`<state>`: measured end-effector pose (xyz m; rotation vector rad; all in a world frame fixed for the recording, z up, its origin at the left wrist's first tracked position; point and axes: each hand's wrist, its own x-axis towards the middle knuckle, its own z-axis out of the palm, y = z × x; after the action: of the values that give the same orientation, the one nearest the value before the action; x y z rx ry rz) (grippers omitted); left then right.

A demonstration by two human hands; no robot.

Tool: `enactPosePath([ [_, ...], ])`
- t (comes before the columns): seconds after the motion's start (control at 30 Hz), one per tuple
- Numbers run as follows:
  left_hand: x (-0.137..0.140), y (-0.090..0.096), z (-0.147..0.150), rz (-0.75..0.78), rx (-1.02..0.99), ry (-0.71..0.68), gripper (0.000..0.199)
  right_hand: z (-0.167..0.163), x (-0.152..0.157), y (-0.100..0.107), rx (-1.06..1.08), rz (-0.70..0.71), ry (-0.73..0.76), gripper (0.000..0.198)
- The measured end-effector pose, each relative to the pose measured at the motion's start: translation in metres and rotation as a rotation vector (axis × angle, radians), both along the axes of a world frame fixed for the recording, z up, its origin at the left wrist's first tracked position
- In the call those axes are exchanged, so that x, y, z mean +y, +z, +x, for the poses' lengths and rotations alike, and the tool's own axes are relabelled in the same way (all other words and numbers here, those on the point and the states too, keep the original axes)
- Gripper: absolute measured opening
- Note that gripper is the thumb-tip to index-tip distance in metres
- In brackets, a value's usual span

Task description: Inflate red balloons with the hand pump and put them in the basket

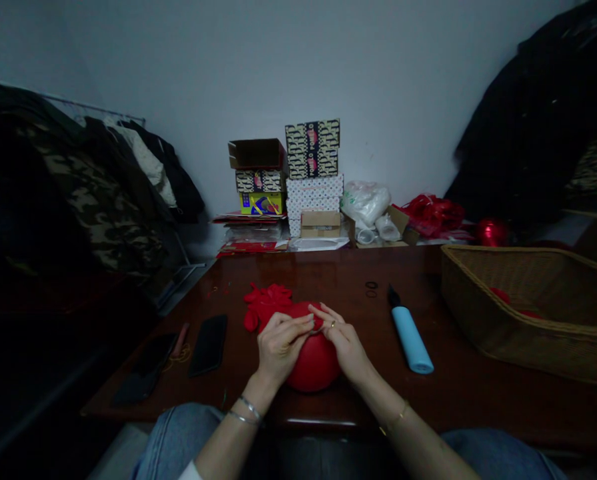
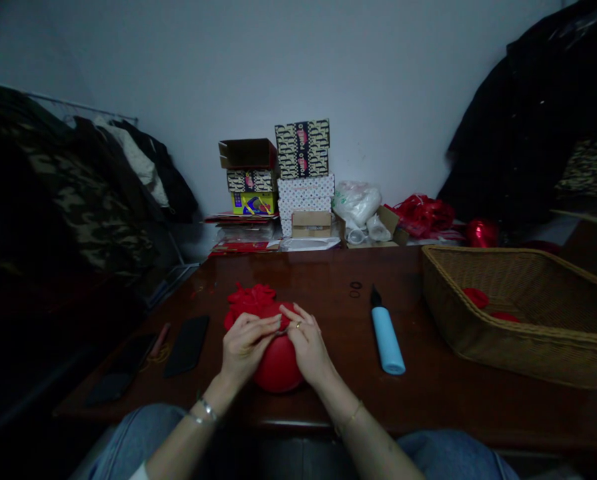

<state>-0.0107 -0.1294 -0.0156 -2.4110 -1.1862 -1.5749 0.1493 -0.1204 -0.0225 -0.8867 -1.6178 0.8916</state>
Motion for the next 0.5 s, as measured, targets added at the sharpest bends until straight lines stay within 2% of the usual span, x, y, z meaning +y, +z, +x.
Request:
enactPosePath([
  [0.13,-0.002,0.003,0.004,-0.005,-0.009,0.028,0.013,0.001,0.003,-0.002,0.061,-0.011,-0.006,0.023],
  [0.23,-0.002,0.006,0.003,-0.025,0.004,0.008,0.014,0.006,0.005,0.001,0.081,-0.012,0.005,0.031],
  [0.37,-0.001,0.011,-0.001,-0.086,0.094,-0.021,0.015,0.016,0.007,0.007,0.084,-0.03,0.169,0.041],
  [0.43,-0.001,0.013,-0.004,-0.116,0.146,-0.054,0.015,0.019,0.007,0.01,0.058,0.025,0.177,0.046],
  [0.5,-0.001,0.013,-0.004,-0.149,0.192,-0.092,0.016,0.02,0.006,0.012,-0.046,0.155,0.094,0.048],
])
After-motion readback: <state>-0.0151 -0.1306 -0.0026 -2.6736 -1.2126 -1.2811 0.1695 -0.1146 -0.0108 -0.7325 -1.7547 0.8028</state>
